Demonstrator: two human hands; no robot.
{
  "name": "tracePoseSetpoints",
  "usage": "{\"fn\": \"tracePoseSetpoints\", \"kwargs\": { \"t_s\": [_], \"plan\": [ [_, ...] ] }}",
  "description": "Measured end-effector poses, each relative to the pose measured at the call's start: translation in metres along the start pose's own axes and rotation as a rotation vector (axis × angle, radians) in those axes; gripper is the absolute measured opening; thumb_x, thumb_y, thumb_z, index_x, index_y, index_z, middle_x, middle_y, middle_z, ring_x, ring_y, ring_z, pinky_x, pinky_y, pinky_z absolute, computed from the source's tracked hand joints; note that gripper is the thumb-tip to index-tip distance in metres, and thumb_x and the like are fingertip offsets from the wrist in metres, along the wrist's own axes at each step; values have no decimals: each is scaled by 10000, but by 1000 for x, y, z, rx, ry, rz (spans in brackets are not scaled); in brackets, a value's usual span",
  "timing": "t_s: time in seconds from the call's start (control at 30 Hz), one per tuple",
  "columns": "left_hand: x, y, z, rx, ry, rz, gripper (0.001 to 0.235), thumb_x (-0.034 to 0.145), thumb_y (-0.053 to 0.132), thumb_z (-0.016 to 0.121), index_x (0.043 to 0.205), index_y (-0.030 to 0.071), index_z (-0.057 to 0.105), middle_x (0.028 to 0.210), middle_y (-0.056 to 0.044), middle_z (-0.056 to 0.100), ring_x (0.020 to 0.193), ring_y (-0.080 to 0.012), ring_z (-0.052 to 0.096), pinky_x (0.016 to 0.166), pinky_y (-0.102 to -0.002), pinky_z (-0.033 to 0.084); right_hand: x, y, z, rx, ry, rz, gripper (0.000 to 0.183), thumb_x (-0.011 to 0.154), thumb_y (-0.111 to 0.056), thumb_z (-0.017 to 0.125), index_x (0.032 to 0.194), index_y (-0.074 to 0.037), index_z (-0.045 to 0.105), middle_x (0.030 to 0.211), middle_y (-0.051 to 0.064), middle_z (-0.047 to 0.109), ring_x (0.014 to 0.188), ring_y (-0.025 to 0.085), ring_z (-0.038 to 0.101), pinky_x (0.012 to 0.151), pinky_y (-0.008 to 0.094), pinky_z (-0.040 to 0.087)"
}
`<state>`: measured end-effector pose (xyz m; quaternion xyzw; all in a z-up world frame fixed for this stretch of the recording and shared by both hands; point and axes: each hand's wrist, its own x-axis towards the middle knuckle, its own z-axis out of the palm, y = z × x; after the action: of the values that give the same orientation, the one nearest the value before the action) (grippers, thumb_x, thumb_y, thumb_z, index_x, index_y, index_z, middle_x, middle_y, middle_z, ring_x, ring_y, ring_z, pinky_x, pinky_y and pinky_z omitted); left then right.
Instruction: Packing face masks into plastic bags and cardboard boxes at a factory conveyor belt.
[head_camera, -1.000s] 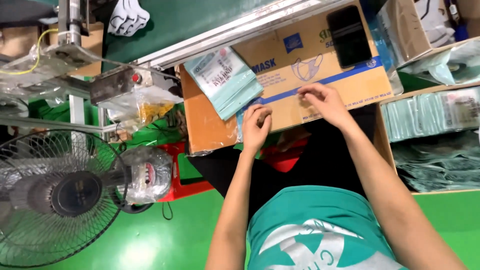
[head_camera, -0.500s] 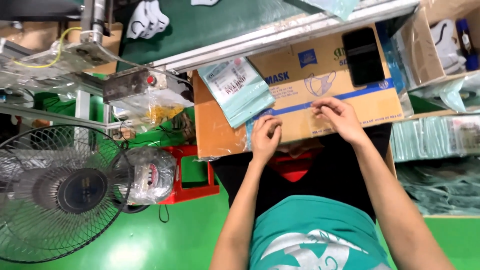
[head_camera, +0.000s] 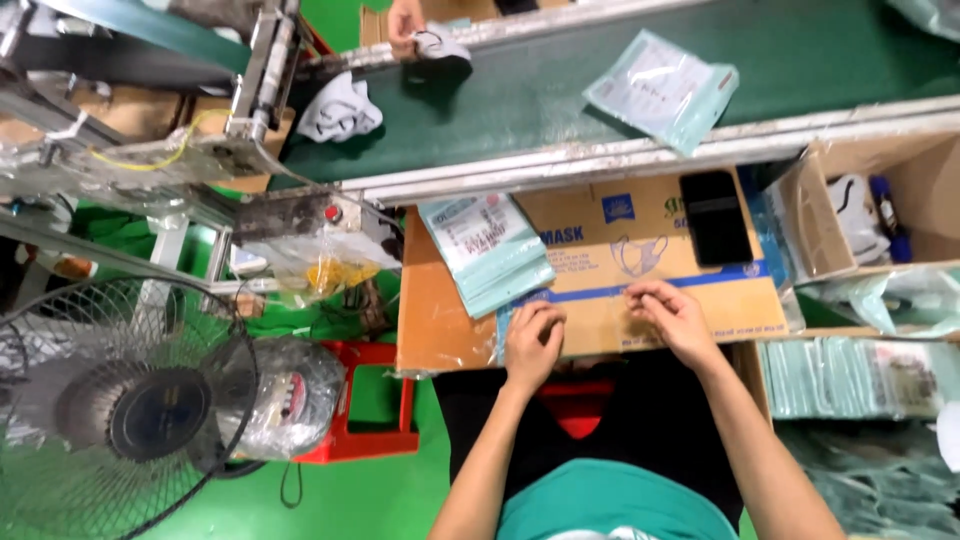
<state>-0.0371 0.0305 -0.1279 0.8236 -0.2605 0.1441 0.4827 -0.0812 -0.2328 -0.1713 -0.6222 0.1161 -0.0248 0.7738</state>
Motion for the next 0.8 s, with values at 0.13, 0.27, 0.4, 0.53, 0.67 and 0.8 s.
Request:
{"fn": "tracePoseSetpoints", "kwargs": {
  "t_s": [0.13,0.27,0.4,0.53,0.67,0.8],
  "plan": [
    [7,5,-2,14,-9,2,127,830,56,724,954,79,718,1058,-63,683,1013,-302,642,887,-394,514,5,2,-2,83,-61,-52,234,1037,-58,539,1214,25,668,1051,66,701,942,99,669,840,228,551],
    [4,7,-2,19,-20,-22,127,824,57,729,950,76,722,1048,-64,683,1011,-301,644,884,-395,512,1,0,1,105,-45,-54,235,1026,-63,545,1213,22,659,1071,50,701,948,76,664,851,219,548],
    [4,6,0,22,-18,-26,125,823,60,731,947,74,723,1045,-65,683,1010,-300,645,881,-391,513,1,8,-5,84,-43,-27,244,1048,-75,542,1226,24,676,1043,66,697,906,92,649,810,218,528],
    [5,6,-1,43,-4,-12,128,815,59,735,943,69,726,1050,-64,685,1001,-301,640,875,-391,512,2,7,-3,65,-37,-37,251,1051,-91,526,1225,12,675,1046,50,697,909,92,639,806,231,519],
    [4,8,-1,45,-21,-36,121,811,56,736,930,71,727,1041,-56,686,994,-296,638,863,-391,512,4,0,3,-58,-50,-103,235,1024,-74,540,1182,21,685,1071,58,721,967,103,668,874,259,548],
    [8,7,-3,45,-15,-37,119,815,58,734,933,72,725,1036,-55,684,996,-293,636,863,-391,511,2,-6,2,-123,-59,-22,250,1032,-86,542,1208,8,693,1053,74,718,934,120,654,856,264,543]
  ]
}}
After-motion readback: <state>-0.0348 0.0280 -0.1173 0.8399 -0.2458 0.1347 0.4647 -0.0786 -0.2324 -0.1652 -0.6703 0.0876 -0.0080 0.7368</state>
